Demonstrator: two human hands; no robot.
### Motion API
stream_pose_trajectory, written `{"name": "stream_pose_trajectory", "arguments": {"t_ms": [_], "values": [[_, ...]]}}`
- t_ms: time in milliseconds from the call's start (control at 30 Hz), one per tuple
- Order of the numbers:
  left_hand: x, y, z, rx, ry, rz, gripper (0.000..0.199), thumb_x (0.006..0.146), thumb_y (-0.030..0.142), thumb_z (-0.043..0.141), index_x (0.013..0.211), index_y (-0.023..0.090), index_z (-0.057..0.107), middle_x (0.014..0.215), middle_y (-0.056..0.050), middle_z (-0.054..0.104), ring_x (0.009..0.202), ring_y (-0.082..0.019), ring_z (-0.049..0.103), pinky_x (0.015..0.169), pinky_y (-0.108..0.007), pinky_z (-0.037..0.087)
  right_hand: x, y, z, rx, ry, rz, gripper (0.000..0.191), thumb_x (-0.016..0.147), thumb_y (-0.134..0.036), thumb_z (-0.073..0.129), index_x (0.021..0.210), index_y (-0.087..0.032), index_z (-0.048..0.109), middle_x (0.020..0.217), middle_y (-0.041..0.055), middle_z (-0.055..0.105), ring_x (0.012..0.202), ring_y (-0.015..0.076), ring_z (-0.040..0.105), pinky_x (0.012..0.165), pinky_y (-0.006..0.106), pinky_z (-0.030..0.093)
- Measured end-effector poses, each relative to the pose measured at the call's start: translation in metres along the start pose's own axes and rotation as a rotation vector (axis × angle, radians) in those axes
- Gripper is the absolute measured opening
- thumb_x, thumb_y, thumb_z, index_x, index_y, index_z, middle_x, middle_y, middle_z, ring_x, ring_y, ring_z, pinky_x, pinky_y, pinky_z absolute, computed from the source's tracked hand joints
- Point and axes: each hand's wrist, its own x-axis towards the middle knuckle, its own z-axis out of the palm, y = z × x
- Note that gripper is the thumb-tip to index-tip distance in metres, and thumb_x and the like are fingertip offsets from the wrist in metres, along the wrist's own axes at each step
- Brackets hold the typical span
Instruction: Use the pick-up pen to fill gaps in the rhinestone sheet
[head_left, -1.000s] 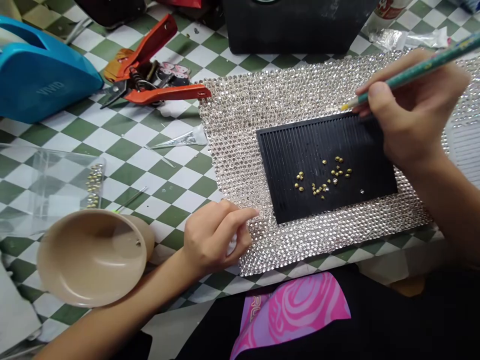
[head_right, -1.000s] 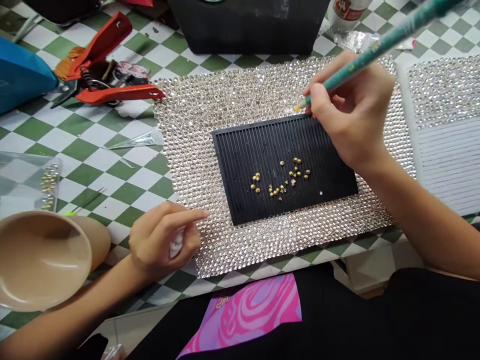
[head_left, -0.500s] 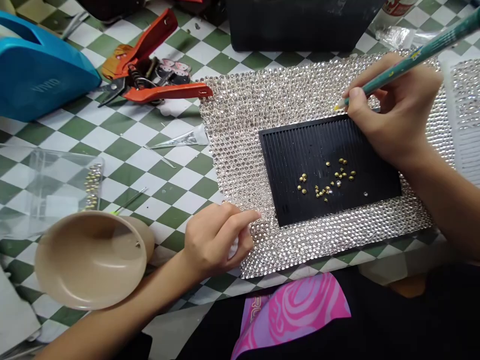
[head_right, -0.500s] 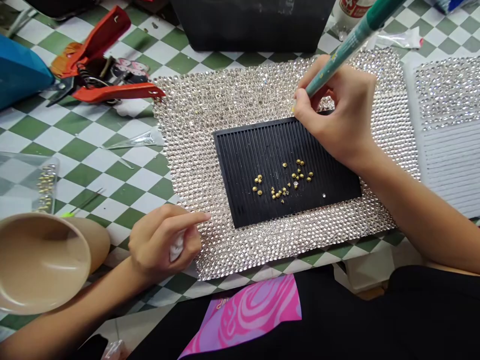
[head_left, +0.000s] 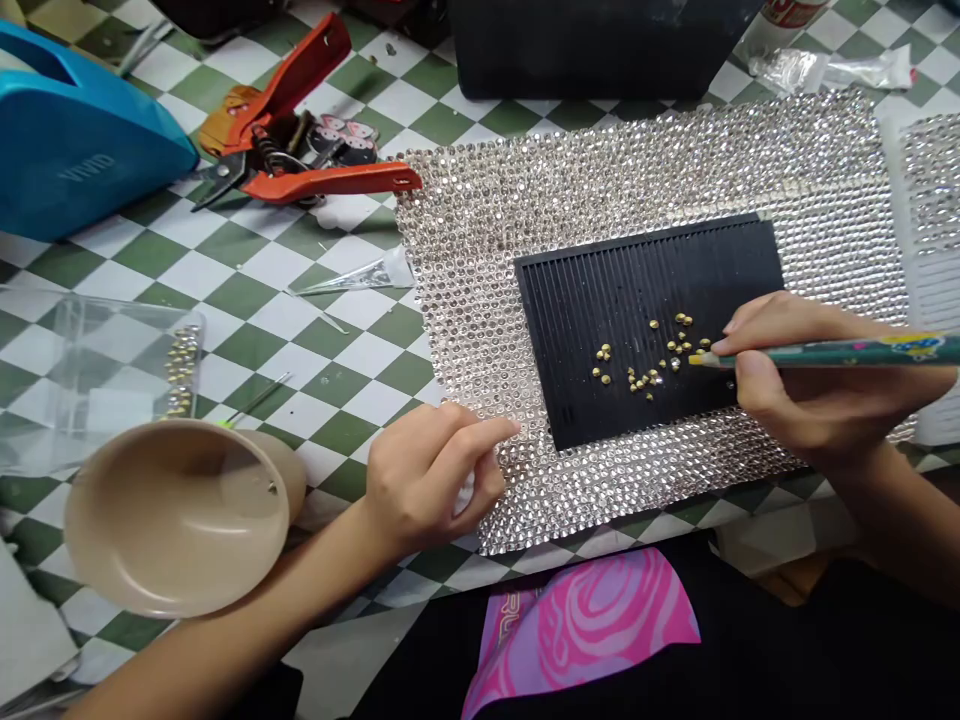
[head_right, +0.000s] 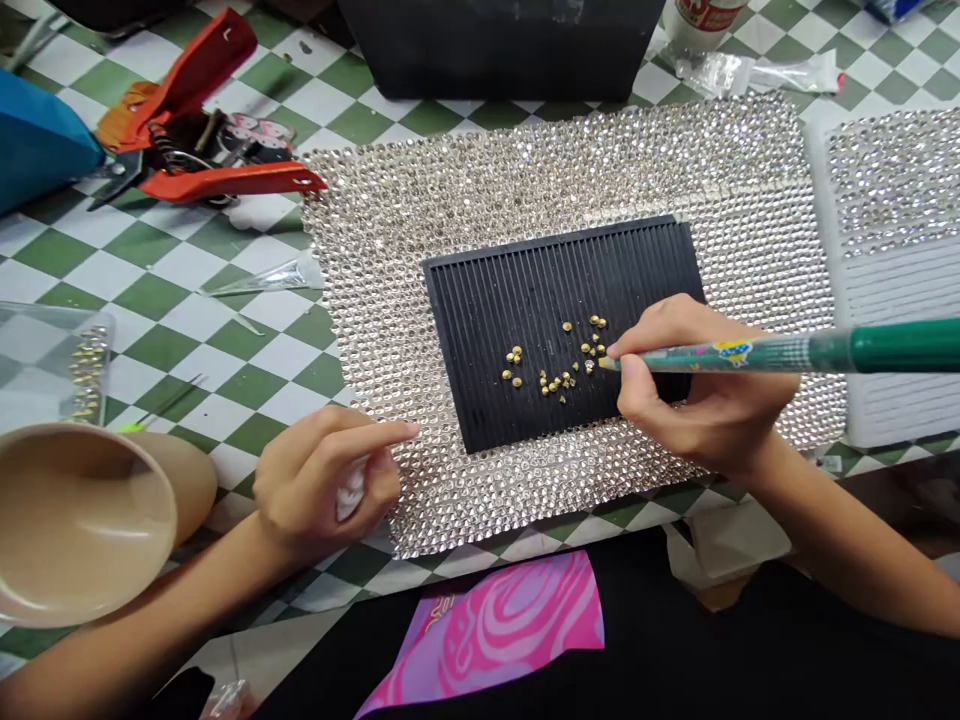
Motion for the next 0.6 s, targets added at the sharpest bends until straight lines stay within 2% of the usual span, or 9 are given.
{"name": "stream_pose_trajectory", "arguments": {"t_ms": [300, 433, 600], "values": [[0.001, 0.000, -0.001, -0.006, 0.009, 0.017, 0.024, 0.082, 0.000, 0.052, 0.098, 0.016, 0.059, 0.070, 0.001, 0.062, 0.055, -0.011, 0.052, 0.051, -0.023, 0.045, -0.004, 0.001, 0.000, -0.021, -0.074, 0.022, 0.017, 0.078, -0.007, 0.064, 0.081, -0.023, 0.064, 0.074, -0.0026, 0.064, 0.069, 0.0143, 0.062, 0.061, 0.035, 0.051], [0.001, 0.000, -0.001, -0.006, 0.006, 0.027, 0.022, 0.082, 0.001, 0.051, 0.097, 0.015, 0.059, 0.069, 0.001, 0.062, 0.055, -0.012, 0.052, 0.051, -0.024, 0.044, 0.003, 0.000, -0.001, -0.007, -0.004, 0.023, 0.017, 0.080, -0.007, 0.064, 0.078, -0.024, 0.066, 0.076, -0.0032, 0.067, 0.068, 0.0130, 0.063, 0.062, 0.036, 0.051], [0.000, -0.001, 0.000, 0.002, 0.014, 0.027, 0.022, 0.083, 0.001, 0.051, 0.097, 0.016, 0.059, 0.068, 0.002, 0.061, 0.054, -0.012, 0.052, 0.049, -0.025, 0.044, 0.038, 0.014, 0.002, -0.178, 0.119, -0.018, 0.013, 0.087, -0.017, 0.062, 0.075, -0.021, 0.066, 0.076, -0.0009, 0.070, 0.065, 0.0118, 0.062, 0.057, 0.034, 0.047]]}}
